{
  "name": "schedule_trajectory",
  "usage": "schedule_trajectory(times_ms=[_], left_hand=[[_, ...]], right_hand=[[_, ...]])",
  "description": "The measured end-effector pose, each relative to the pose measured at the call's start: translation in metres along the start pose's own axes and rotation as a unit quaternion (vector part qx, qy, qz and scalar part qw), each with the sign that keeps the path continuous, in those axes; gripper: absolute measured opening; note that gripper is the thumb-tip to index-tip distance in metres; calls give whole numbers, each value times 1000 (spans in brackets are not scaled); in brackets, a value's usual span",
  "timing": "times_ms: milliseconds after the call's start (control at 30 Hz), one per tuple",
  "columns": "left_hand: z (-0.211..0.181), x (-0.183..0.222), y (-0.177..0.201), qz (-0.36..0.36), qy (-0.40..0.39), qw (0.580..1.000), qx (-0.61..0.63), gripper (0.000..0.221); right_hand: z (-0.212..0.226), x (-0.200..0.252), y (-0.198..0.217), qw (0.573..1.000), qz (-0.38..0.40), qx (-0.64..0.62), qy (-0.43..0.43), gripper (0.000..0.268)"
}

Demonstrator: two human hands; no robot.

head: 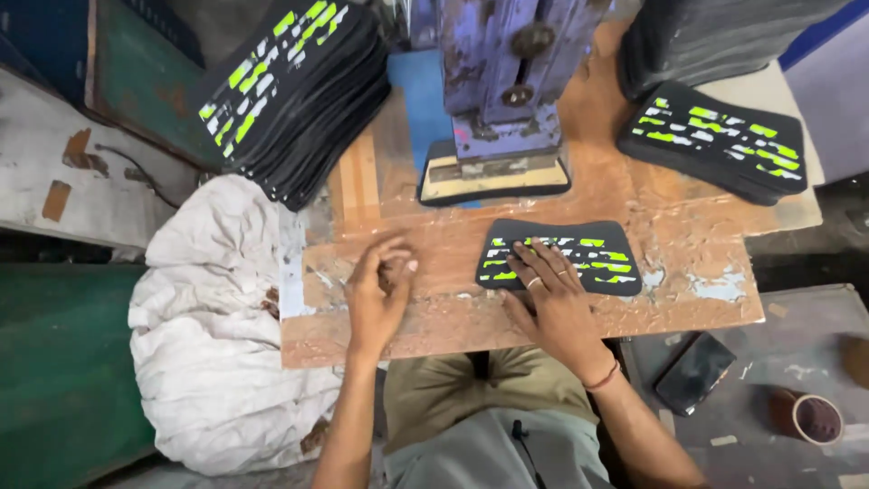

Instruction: Stamping decorative patterns or logos onto black shoe components using a manual press machine.

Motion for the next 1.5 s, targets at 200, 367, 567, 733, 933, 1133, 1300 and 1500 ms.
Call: schedule_trajectory(times_ms=[200,367,567,733,933,1133,1300,1500], left_hand=[[13,-34,3,48,-13,997,60,64],[0,-84,-32,143,129,980,46,73],[3,-109,-69,218,87,968,85,63],[3,-89,-72,225,215,946,87,47],[71,-10,62,281,212,936,18,39],[86,3,82,280,147,948,-28,23],[82,-4,67,247,208,946,-23,24],[85,-6,68,248,172,953,-35,27]], right_hand=[[8,7,3,1000,4,-12,-10,47],[6,2,2,1000,2,-12,-8,45],[6,8,2,1000,9,-1,-14,47],[20,30,6,999,25,41,-13,61],[-14,35,3,991,49,121,-31,80],[-45,-66,-30,996,33,85,-11,83],[-11,-88,-53,987,66,116,93,73],[0,-93,-46,991,47,105,69,72]])
Point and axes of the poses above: each hand's wrist, its own x-axis away from the middle knuckle, its own y-axis out of the back of the hand, z = x × y, the point moved 6 cm from there along -x, towards the middle knuckle, and after that the axes turned 14 degrees about y, right-handed, at the moved point
